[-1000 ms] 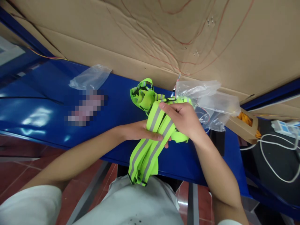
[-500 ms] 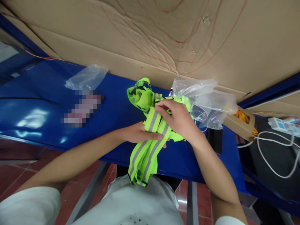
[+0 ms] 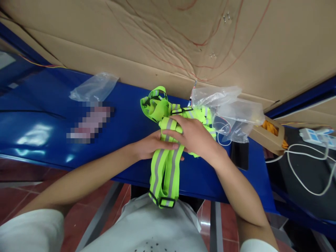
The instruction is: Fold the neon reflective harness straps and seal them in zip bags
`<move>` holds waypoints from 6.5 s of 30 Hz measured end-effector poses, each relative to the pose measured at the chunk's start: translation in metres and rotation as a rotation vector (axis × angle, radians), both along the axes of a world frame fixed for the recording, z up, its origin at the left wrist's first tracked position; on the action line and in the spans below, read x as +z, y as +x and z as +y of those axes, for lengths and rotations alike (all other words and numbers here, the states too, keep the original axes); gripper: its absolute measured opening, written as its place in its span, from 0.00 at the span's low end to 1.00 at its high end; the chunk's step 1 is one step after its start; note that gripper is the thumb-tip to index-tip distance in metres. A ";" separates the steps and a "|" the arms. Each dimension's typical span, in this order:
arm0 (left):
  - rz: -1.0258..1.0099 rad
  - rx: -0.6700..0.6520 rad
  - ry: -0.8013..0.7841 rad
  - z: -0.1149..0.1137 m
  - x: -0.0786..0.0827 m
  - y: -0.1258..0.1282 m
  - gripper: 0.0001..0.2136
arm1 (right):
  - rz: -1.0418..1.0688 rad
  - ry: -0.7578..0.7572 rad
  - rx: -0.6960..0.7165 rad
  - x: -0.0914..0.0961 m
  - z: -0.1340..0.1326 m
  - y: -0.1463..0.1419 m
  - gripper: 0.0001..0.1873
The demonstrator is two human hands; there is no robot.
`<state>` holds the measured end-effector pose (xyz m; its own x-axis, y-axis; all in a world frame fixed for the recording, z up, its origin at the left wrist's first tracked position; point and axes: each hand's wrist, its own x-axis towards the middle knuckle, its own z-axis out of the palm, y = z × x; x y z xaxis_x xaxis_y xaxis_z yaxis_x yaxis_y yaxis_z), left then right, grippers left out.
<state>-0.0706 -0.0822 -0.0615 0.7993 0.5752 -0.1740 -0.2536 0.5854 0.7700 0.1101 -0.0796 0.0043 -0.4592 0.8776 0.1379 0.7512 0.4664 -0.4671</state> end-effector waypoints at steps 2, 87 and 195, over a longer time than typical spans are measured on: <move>-0.037 -0.121 -0.053 0.001 0.005 -0.001 0.20 | 0.088 0.036 -0.083 0.004 0.001 -0.001 0.22; 0.030 0.066 0.260 0.010 0.010 -0.005 0.14 | 0.280 0.171 -0.061 0.058 0.004 0.073 0.27; 0.226 0.106 0.202 0.014 0.016 -0.012 0.21 | 0.083 0.044 -0.082 -0.001 0.006 -0.006 0.28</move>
